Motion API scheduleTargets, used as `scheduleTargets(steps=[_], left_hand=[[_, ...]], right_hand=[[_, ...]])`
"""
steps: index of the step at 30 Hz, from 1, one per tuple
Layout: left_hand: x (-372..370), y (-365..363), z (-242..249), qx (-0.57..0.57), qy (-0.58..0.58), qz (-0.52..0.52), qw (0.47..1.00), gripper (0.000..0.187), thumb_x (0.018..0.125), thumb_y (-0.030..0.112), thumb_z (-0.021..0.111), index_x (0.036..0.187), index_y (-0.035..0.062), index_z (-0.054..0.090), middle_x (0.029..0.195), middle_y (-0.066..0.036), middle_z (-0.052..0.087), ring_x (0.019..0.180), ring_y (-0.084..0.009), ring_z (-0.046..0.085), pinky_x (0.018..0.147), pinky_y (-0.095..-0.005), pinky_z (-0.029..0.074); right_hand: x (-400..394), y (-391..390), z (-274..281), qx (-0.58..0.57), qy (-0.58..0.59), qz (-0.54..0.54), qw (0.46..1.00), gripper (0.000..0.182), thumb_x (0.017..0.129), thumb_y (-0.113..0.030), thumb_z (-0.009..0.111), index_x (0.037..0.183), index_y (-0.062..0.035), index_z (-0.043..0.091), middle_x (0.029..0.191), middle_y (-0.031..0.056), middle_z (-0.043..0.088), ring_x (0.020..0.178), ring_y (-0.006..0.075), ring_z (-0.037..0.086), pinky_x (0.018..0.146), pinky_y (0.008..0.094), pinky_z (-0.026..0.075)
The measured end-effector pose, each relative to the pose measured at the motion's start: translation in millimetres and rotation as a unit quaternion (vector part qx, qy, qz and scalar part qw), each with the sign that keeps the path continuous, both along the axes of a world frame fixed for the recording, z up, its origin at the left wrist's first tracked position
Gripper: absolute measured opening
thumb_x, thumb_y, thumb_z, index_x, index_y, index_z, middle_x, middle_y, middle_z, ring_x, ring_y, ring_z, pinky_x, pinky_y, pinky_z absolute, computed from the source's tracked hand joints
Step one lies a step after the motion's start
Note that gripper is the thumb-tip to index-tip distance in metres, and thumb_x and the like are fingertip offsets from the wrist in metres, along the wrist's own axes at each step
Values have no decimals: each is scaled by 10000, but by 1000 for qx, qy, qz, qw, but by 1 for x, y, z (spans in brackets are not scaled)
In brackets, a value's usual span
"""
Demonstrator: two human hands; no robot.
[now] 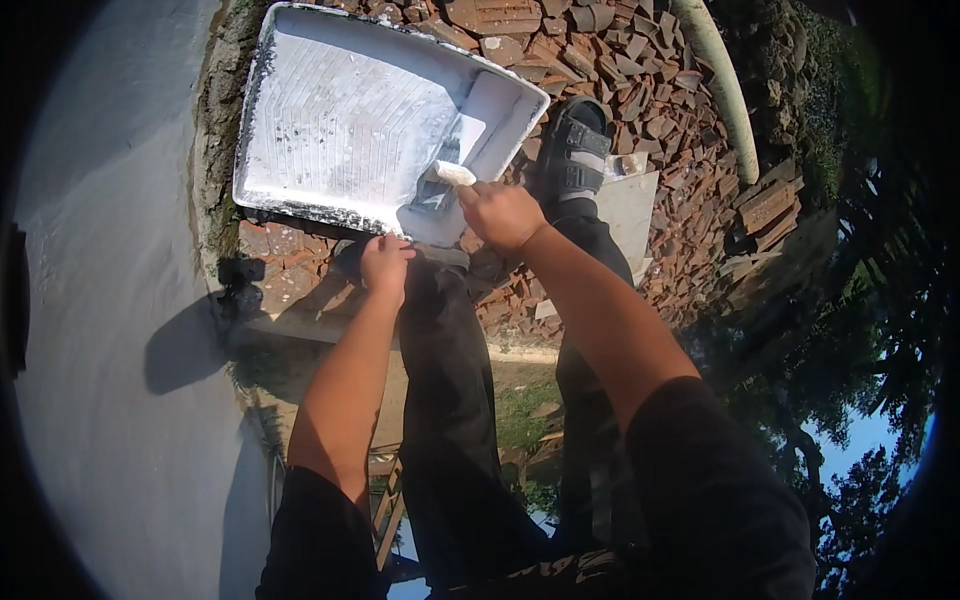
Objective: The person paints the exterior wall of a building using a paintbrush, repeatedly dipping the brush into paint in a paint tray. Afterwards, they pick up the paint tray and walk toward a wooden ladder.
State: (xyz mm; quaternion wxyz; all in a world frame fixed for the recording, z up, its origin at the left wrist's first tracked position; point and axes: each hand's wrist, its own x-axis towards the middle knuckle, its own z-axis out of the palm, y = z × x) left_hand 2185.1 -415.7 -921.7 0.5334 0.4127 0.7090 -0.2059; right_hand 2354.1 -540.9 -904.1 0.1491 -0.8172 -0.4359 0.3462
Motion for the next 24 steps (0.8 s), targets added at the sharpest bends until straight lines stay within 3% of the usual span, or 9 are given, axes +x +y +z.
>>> scheduleTargets(steps=[8,15,19,21,24], left_hand=[[9,1,6,15,3,-3,1000,221,929,178,461,981,-27,524,839,-91,641,680,-159,623,647,-262,450],[-21,7,27,21,-20,-16,999,297,921,255,440,1034,1,547,889,-115,652,728,-175,599,681,-298,458],[-38,12,73,38,-25,-32,998,299,925,266,431,1040,16,548,914,-99,648,745,-171,588,668,-298,453],[-42,12,102,53,-62,49,995,298,932,269,425,1062,29,543,945,-88,638,775,-160,581,651,-283,444],[-36,15,164,73,-85,39,993,278,937,239,424,1084,32,536,969,-85,629,800,-147,572,642,-262,438]], right_hand=[[23,-2,3,51,-60,54,995,101,770,-149,574,832,-79,535,682,57,563,572,236,606,484,342,498],[17,-16,54,70,-53,66,994,305,720,-127,600,1013,-58,554,750,49,536,677,204,601,565,306,506],[23,-30,99,83,-23,54,995,388,723,-92,593,1109,-91,550,917,94,578,792,238,614,656,321,516],[32,-33,133,107,-23,58,992,420,722,-73,592,1139,-108,552,976,114,587,843,251,617,694,331,518],[50,-27,202,128,-11,42,991,445,709,-26,595,1141,-134,573,1065,148,578,932,280,606,751,355,514]])
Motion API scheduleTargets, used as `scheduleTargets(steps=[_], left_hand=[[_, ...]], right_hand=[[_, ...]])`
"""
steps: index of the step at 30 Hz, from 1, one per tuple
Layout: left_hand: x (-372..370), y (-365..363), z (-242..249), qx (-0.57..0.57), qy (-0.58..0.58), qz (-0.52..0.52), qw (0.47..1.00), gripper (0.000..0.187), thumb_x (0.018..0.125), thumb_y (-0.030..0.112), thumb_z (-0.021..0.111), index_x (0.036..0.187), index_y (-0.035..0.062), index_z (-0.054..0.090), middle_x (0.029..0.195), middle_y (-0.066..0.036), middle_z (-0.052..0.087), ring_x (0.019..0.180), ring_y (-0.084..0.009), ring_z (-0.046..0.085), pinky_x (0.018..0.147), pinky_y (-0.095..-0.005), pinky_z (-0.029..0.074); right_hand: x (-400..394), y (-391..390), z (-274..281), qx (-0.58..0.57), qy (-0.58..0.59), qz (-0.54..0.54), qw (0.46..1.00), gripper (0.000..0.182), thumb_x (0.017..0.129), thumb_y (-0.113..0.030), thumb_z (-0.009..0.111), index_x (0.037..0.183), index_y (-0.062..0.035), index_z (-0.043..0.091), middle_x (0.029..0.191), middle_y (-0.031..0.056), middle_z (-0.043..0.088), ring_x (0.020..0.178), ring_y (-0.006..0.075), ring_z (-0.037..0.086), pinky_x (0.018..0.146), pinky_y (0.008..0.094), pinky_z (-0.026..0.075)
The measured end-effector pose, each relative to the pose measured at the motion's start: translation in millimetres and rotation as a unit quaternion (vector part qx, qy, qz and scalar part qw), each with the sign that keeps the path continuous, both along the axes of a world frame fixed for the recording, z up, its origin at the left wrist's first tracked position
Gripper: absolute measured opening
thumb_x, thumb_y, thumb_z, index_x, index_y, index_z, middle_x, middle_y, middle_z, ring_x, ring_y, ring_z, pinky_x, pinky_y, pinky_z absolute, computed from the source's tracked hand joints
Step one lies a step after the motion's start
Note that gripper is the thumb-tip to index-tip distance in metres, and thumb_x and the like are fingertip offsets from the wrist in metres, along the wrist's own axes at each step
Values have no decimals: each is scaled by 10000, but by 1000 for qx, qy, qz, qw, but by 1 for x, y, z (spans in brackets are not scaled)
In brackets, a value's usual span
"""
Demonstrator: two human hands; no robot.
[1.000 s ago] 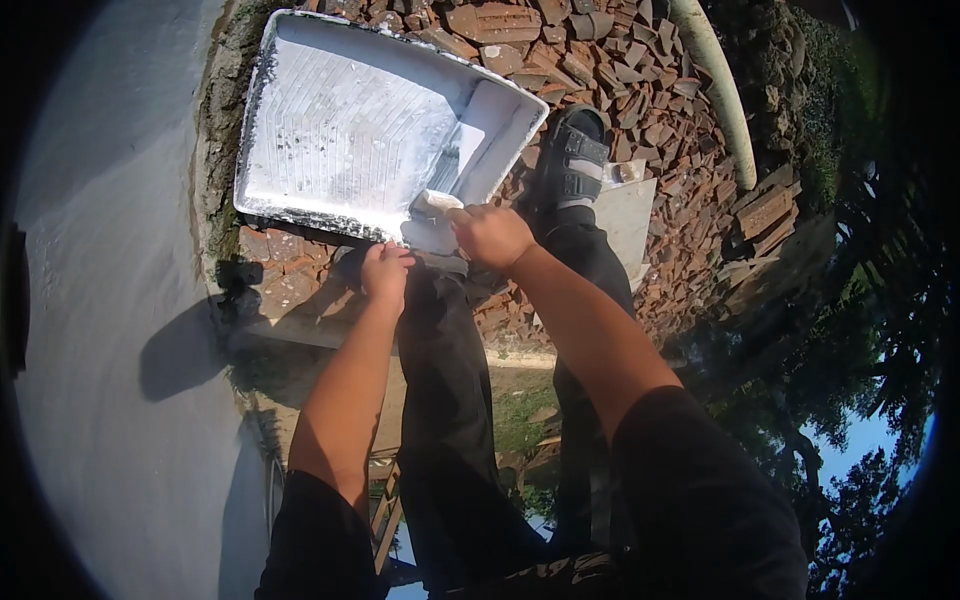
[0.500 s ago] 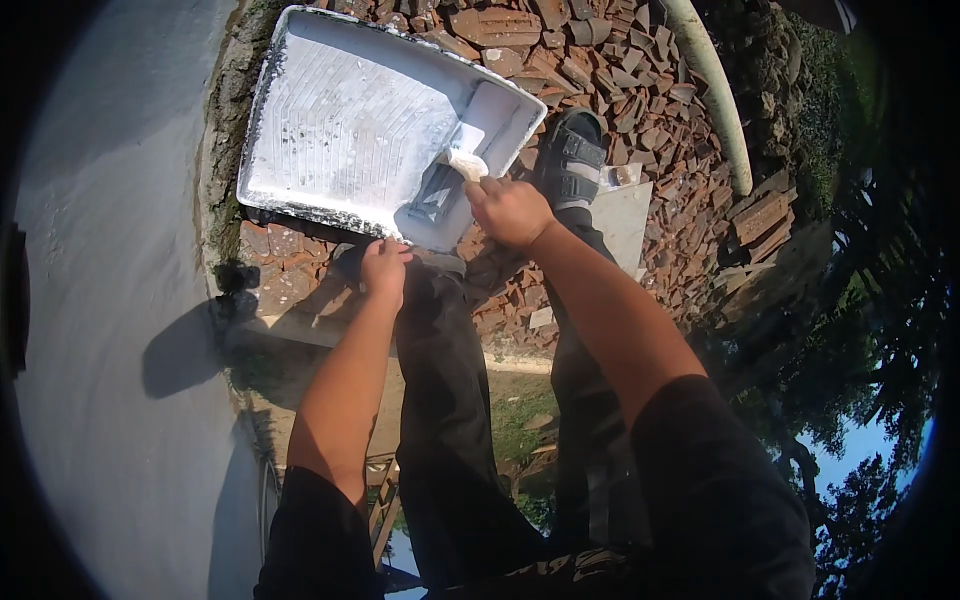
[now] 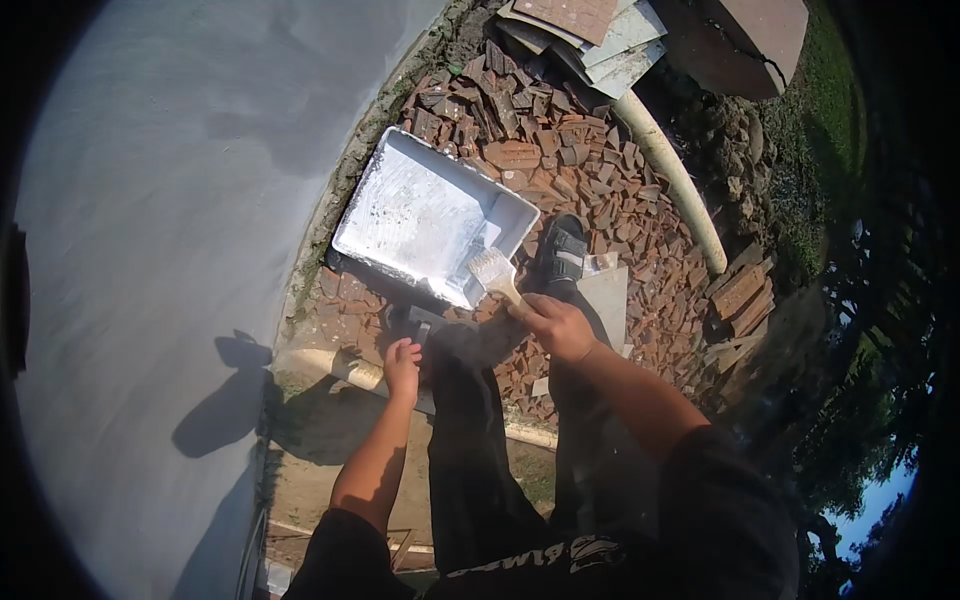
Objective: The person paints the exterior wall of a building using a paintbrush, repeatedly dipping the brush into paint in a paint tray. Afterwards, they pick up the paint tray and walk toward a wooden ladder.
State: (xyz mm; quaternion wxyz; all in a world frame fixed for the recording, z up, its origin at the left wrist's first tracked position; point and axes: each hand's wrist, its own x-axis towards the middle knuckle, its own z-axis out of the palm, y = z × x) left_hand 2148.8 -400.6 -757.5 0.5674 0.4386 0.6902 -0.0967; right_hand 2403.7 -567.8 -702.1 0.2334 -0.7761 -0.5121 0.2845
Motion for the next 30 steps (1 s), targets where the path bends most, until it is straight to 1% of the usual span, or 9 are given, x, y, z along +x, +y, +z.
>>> scheduleTargets(steps=[7,11,13,15,17,19,21,23,30], left_hand=[[27,25,184,200,-101,-145,964,195,899,128,478,1019,0,564,959,-135,634,890,-237,629,780,-318,476],[37,61,294,305,-201,-166,916,227,883,171,516,1046,22,573,918,-150,643,887,-251,632,770,-336,485],[45,87,368,390,-213,-234,865,208,866,152,526,1022,34,596,888,-139,653,851,-236,639,740,-327,498],[49,110,448,358,-245,-211,876,162,849,116,541,957,44,639,878,-123,655,817,-168,635,748,-310,488],[56,150,473,459,-313,-205,806,158,835,90,540,953,39,632,877,-111,654,810,-195,634,747,-316,489],[49,148,576,227,-517,-59,824,251,891,144,447,1054,-6,565,1013,-225,600,962,-354,563,838,-438,437],[51,203,577,510,-470,-274,666,260,904,184,462,1059,-2,554,1017,-216,599,992,-330,559,866,-430,431],[57,201,679,705,-366,-319,517,160,807,48,537,946,37,616,889,-86,659,806,-228,630,741,-320,490],[102,201,882,859,-328,-307,247,236,717,-55,545,922,53,588,841,-75,618,791,-242,602,691,-341,474]], right_hand=[[39,35,228,138,-42,-19,989,411,707,-19,618,1109,-99,610,1088,177,575,930,318,601,763,345,513],[29,52,366,152,56,-91,983,268,744,-8,624,1003,-76,640,911,146,628,748,285,637,632,305,526],[18,67,438,232,-79,-107,964,249,763,-72,662,1011,-75,639,894,94,650,752,186,647,651,279,510],[13,80,500,309,22,-148,939,180,774,-46,629,954,-46,638,787,60,660,681,172,647,605,268,514],[14,103,557,373,77,-208,901,177,785,-48,609,960,-26,627,767,73,655,656,174,644,580,272,516],[11,116,595,402,164,-271,859,178,796,-51,588,966,-7,616,747,86,649,630,176,640,555,277,519],[27,127,651,449,325,-302,776,154,815,-75,576,929,28,585,685,114,618,546,202,619,490,296,521],[40,138,707,487,342,-290,750,151,835,-105,568,903,27,539,636,110,577,482,198,593,432,296,505],[107,158,883,578,266,-67,768,139,825,-51,603,890,-4,489,628,98,559,466,181,596,405,261,491]])
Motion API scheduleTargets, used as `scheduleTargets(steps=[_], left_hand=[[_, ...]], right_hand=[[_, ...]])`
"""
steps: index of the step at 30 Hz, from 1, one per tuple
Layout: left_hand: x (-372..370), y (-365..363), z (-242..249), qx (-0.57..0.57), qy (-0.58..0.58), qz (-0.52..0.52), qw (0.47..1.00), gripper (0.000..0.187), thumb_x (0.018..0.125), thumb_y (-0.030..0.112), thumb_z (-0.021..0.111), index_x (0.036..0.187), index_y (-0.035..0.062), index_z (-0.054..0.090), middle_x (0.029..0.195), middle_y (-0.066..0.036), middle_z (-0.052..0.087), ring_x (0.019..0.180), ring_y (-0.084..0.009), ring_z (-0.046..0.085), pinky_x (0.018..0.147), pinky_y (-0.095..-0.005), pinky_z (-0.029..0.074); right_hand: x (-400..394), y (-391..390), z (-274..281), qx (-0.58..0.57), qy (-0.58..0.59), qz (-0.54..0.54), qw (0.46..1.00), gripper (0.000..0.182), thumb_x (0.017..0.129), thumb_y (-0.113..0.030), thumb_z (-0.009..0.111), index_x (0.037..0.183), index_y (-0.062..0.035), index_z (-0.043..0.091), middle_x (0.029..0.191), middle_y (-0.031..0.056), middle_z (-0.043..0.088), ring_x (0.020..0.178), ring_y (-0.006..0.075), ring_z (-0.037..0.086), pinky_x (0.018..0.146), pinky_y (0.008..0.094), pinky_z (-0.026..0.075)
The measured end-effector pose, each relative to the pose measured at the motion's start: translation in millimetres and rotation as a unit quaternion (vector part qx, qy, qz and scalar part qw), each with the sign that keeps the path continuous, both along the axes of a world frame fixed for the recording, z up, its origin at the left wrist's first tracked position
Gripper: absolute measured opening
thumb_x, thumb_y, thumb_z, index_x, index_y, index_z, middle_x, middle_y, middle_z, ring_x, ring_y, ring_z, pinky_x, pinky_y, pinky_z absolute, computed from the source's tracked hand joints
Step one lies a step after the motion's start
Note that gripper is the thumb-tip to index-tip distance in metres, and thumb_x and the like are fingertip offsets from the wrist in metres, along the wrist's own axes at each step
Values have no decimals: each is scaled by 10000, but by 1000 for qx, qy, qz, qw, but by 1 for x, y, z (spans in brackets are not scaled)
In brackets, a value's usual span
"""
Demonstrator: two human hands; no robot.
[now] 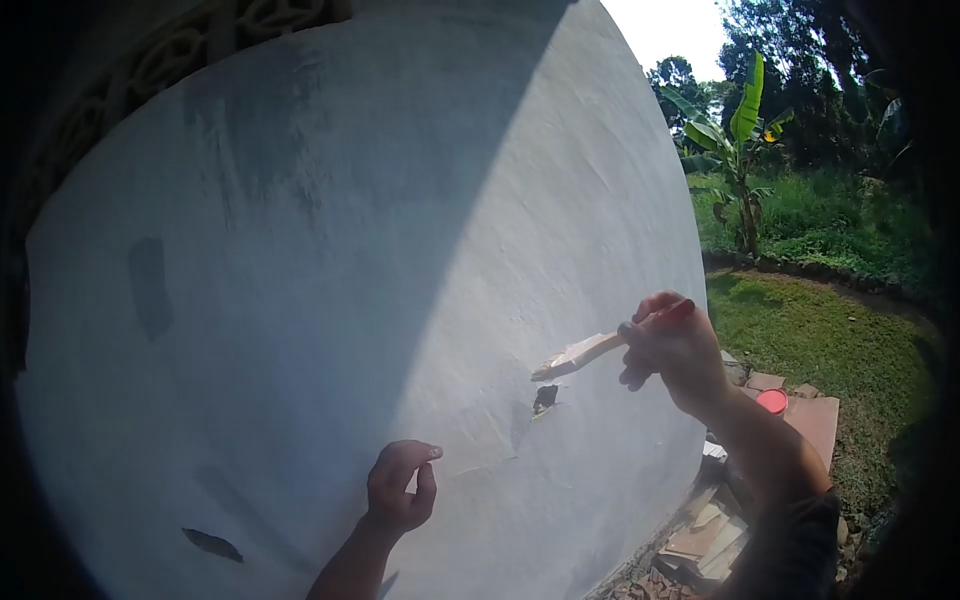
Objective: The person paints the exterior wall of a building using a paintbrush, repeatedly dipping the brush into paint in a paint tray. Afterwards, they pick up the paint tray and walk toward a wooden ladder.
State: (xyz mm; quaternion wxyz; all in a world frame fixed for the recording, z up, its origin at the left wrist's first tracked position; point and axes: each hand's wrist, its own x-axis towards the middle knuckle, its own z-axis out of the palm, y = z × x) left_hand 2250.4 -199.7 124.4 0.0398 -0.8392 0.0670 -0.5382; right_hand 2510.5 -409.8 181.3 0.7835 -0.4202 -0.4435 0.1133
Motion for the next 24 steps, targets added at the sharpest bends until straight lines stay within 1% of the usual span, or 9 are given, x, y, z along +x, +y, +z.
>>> scheduleTargets(steps=[3,6,9,12,14,19,21,22,24], left_hand=[[42,1,82,97,-40,31,994,220,713,-59,547,901,50,579,823,-78,605,770,-246,585,675,-340,468],[93,9,142,154,-73,65,983,202,716,-46,548,890,53,576,825,-69,596,759,-247,569,671,-340,461],[134,21,168,200,-111,100,968,187,719,-31,550,881,60,573,827,-60,590,772,-237,562,690,-339,445],[162,34,173,233,-91,156,956,149,751,23,532,891,64,563,849,-70,579,823,-250,557,728,-360,428],[172,46,167,256,-36,284,923,147,743,87,546,889,77,561,875,-63,571,839,-234,547,733,-358,402],[176,51,165,310,-88,303,897,194,704,114,551,894,76,551,881,-55,558,833,-225,538,727,-360,398],[176,51,166,330,-106,313,884,211,691,114,551,898,74,547,880,-54,554,833,-224,534,730,-359,397],[176,51,166,330,-108,317,883,219,683,111,553,900,74,546,877,-53,553,835,-224,534,733,-359,396],[176,52,166,332,-111,328,877,228,676,108,554,901,75,544,875,-52,551,836,-224,533,735,-358,394]], right_hand=[[25,5,73,45,-141,-12,989,158,797,10,613,889,-16,488,628,78,567,478,161,600,409,245,487],[41,7,143,59,-297,-79,950,159,788,-27,644,861,-35,503,631,63,574,481,126,578,417,227,462],[74,22,194,81,-433,-217,871,184,742,-52,679,798,-57,504,631,47,559,457,89,524,386,208,391],[105,36,235,144,-481,-290,815,274,742,-244,715,836,-61,534,658,28,557,500,76,509,404,238,371],[116,41,258,144,-455,-296,828,273,750,-255,707,844,-63,537,672,28,561,515,86,524,423,237,388],[156,63,311,220,-400,-278,845,231,777,-257,665,833,-63,554,674,27,580,599,107,597,506,236,441],[173,77,334,352,-342,-149,858,115,807,-89,638,861,-21,563,727,60,592,626,151,605,557,274,502],[175,86,342,412,-303,-89,855,136,801,-106,652,835,-25,548,718,48,596,662,151,626,565,258,495],[175,105,356,439,-269,-88,853,138,785,-98,658,793,-33,536,703,39,587,638,143,612,564,250,491]])
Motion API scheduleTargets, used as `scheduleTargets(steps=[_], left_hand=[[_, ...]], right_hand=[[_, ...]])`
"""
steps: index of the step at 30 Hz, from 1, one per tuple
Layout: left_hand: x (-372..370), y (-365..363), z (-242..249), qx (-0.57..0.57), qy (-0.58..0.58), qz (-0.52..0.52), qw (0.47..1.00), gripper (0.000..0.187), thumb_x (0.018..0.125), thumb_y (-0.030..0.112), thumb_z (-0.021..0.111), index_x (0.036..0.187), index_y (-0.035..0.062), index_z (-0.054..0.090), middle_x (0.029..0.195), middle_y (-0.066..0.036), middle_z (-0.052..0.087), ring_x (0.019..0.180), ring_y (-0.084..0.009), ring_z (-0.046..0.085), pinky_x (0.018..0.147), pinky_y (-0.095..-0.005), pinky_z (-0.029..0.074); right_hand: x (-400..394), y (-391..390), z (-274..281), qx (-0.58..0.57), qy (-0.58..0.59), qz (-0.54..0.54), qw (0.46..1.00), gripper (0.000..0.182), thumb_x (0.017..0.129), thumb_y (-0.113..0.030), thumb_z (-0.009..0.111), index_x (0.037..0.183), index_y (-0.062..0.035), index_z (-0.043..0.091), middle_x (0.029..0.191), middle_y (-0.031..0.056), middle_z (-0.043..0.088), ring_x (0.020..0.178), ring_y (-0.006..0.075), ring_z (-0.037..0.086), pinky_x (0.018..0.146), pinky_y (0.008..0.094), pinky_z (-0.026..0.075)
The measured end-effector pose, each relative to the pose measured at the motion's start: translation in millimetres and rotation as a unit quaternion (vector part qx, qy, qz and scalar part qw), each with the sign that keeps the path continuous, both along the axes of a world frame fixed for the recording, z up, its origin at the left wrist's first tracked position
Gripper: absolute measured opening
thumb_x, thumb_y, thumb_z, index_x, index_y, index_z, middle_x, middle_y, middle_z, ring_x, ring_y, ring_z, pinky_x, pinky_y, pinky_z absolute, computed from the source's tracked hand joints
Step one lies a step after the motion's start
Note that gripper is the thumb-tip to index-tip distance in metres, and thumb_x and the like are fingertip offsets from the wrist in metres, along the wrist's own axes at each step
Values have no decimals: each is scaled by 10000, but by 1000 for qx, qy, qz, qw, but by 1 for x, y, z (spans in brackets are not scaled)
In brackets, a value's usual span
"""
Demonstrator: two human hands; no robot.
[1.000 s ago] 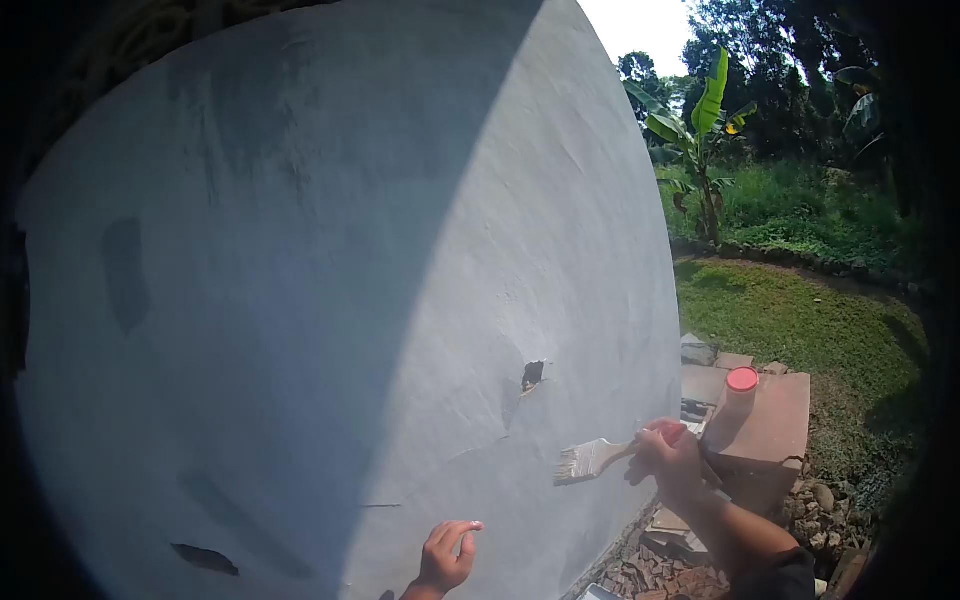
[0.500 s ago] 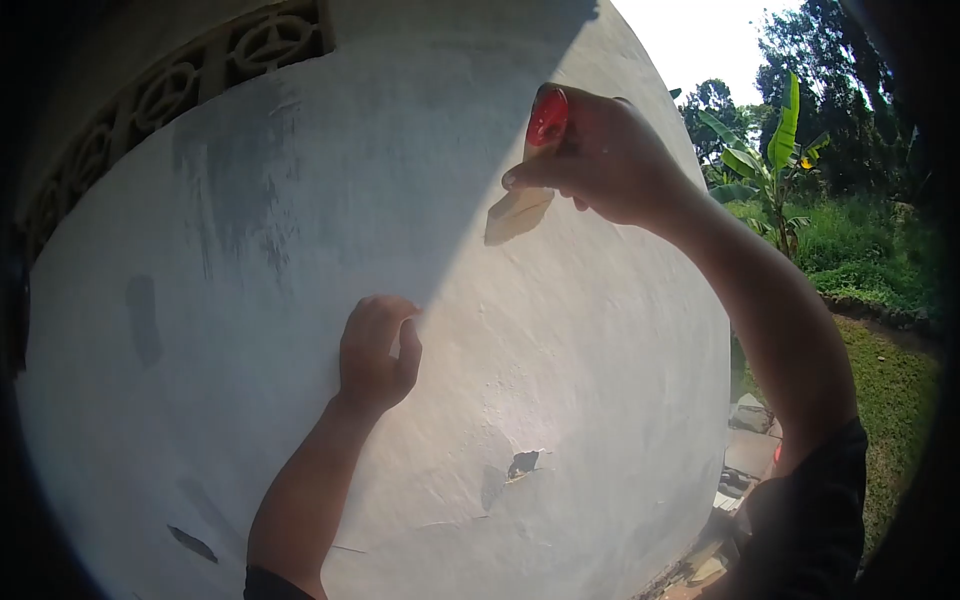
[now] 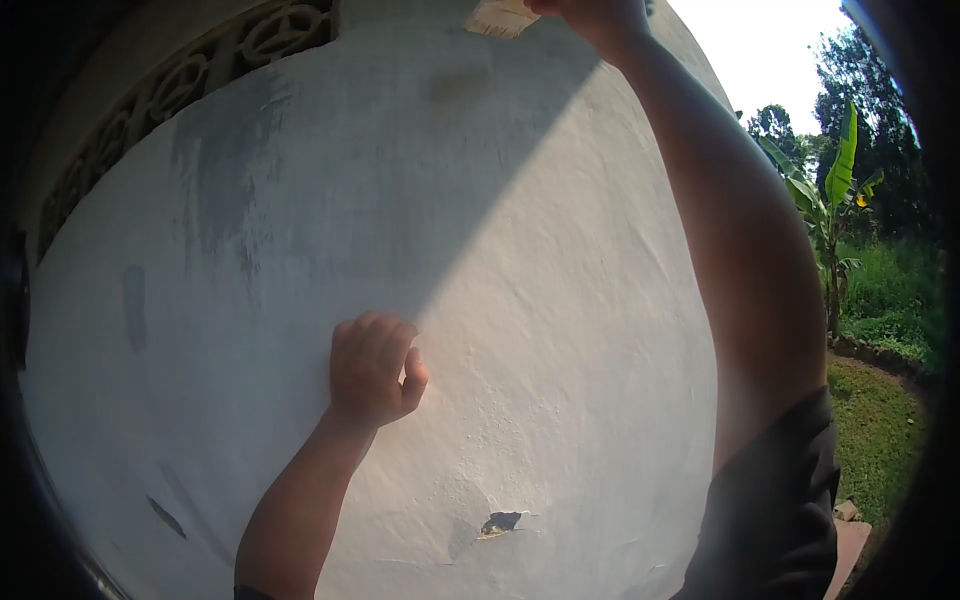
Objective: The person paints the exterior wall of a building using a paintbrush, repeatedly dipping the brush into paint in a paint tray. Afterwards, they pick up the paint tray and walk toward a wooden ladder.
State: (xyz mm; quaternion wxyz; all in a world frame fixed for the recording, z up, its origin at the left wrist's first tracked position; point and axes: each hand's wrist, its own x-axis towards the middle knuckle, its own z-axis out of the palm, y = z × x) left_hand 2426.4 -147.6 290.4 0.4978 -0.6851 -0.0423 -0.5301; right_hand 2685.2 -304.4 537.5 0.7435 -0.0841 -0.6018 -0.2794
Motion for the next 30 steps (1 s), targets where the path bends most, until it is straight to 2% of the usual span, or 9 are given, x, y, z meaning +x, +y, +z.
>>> scheduleTargets(steps=[5,7,8,14,16,19,23,25,30], left_hand=[[0,3,-1,-8,-18,11,1000,233,658,102,560,889,74,539,862,-54,545,840,-227,532,738,-358,392],[-1,2,-1,-15,-21,18,1000,236,653,99,562,886,73,537,862,-54,545,840,-228,531,737,-358,392],[-2,1,0,-18,-21,21,999,238,648,96,563,884,71,535,863,-54,544,840,-228,531,736,-358,393],[-1,-3,3,-11,-38,15,999,230,636,84,569,863,69,533,844,-59,539,828,-228,529,722,-355,395],[-1,-3,2,-13,-43,15,999,229,635,83,569,861,69,534,842,-58,537,827,-226,529,723,-354,396],[-3,-2,0,-13,-40,21,999,230,631,82,571,858,69,535,841,-56,535,824,-224,528,725,-352,396],[-1,-5,2,-14,-49,16,999,233,623,77,570,854,67,535,839,-54,532,822,-224,525,727,-350,395],[-1,-4,1,-19,-49,17,998,233,622,77,570,853,67,536,841,-54,531,824,-225,524,727,-350,395],[-4,-4,-2,-27,-42,26,998,236,619,76,570,853,68,539,849,-54,532,829,-227,523,732,-351,397]], right_hand=[[-2,59,34,78,1,-12,997,174,749,-80,635,671,-62,480,669,18,550,561,129,557,566,238,486],[-7,68,19,6,51,-177,983,201,778,-235,634,792,-46,566,657,41,599,640,132,644,565,234,462],[-7,68,11,6,51,-176,983,201,778,-235,634,792,-46,566,657,41,599,640,132,644,565,234,462],[-16,51,32,40,67,-79,994,201,764,-216,604,717,-30,545,638,60,611,577,165,652,576,243,460],[-22,63,48,70,78,-26,994,185,739,-72,585,620,-78,444,625,9,514,530,120,518,556,245,493],[-9,65,27,-39,110,-75,990,195,770,-197,594,729,-16,535,690,74,619,581,177,654,570,252,459],[-3,41,13,-54,70,-5,996,174,780,-166,594,768,-2,536,776,93,610,615,193,655,582,270,476],[-16,48,31,73,28,117,990,182,735,-77,563,610,-84,432,583,10,494,523,117,522,524,267,506],[-31,58,31,-12,104,66,992,189,725,-66,567,599,-79,426,581,44,486,529,165,580,489,301,524]])
